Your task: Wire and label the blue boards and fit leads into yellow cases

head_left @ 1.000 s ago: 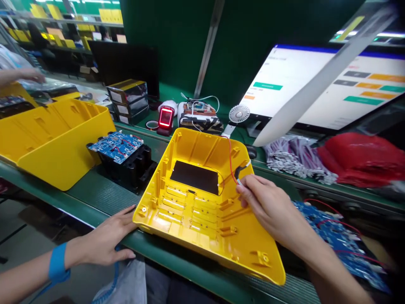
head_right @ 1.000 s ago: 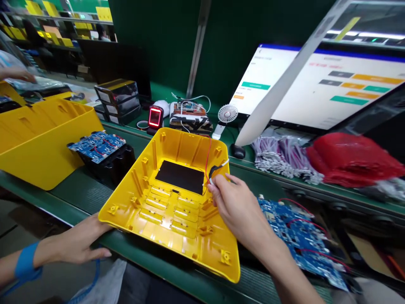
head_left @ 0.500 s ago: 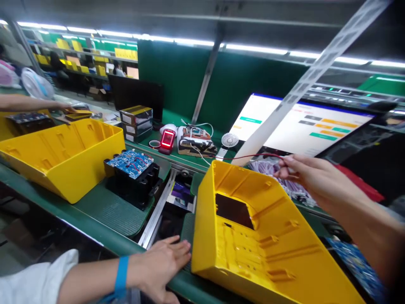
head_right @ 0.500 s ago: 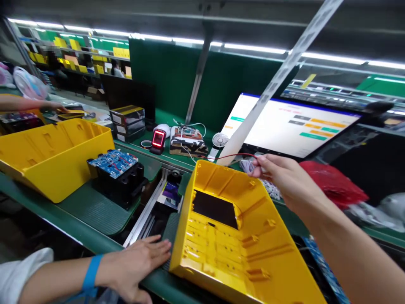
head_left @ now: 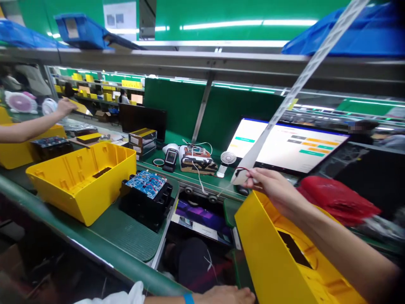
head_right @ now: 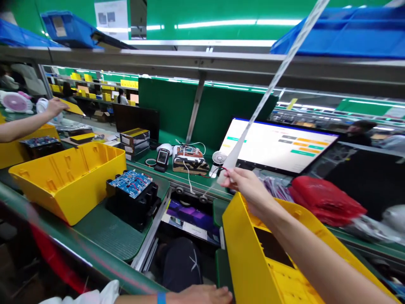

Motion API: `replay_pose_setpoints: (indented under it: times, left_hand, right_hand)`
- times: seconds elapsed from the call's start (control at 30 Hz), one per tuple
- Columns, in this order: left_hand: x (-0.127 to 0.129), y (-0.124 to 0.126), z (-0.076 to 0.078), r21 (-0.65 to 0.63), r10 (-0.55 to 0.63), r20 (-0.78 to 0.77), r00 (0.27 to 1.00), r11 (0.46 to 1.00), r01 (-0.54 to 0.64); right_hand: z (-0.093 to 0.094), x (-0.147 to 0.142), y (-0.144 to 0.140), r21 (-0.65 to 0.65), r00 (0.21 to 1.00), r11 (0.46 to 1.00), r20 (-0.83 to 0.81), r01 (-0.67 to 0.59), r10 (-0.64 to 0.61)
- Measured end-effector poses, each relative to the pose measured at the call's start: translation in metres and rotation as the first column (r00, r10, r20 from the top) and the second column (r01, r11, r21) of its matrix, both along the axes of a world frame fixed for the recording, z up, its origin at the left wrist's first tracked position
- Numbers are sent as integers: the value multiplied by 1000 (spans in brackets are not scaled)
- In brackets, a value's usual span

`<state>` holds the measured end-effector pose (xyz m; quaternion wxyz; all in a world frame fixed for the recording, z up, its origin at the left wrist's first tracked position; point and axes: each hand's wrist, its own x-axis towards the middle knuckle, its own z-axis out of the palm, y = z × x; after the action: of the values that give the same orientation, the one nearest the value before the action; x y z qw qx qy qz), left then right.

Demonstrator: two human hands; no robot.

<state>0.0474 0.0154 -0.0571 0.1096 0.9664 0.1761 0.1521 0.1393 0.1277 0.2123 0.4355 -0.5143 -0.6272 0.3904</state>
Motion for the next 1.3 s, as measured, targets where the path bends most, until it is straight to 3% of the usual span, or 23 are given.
replay_pose_setpoints:
  times: [0.1,0.2,0.27,0.33,0.47,0.53,0.6,0.8,0.9,1.1,1.3]
  left_hand:
    - [-22,-3,16,-230,-3,73,997,973,20]
    - [-74,-14,19,-219,305,222,926,941,-257]
    - [-121,-24,15,-56,527,357,771,836,-546]
    - [-172,-35,14,159,604,436,667,678,-718]
    - [-258,-50,24,486,718,300,628,452,-748]
    - [-281,-53,27,592,710,280,646,402,-699]
    - [-292,-55,25,622,697,261,668,408,-669]
    - [-296,-50,17,534,708,211,674,494,-686]
    - [-291,-48,23,487,681,174,712,569,-663]
    - [-272,-49,44,507,623,132,771,626,-593]
    - [-256,-47,59,409,533,48,845,761,-503]
  right_hand:
    - [-8,-11,-13,-66,999,997,-35,-40,37]
    - [-21,-9,-30,-135,995,987,-67,-87,78]
    - [-34,-2,-42,-187,991,977,-100,-102,85]
    - [-52,5,-54,-253,986,962,-154,-102,64]
    - [-90,12,-71,-390,962,911,-273,-132,23]
    - [-105,11,-77,-402,947,902,-321,-155,20]
    - [-115,9,-79,-392,929,904,-369,-168,13]
    - [-129,-1,-80,-360,868,917,-496,-172,-32]
    - [-129,-4,-79,-298,854,937,-519,-184,3]
    - [-123,-9,-79,-217,858,965,-514,-147,15]
    - [-116,-17,-75,-155,859,984,-512,-87,-5]
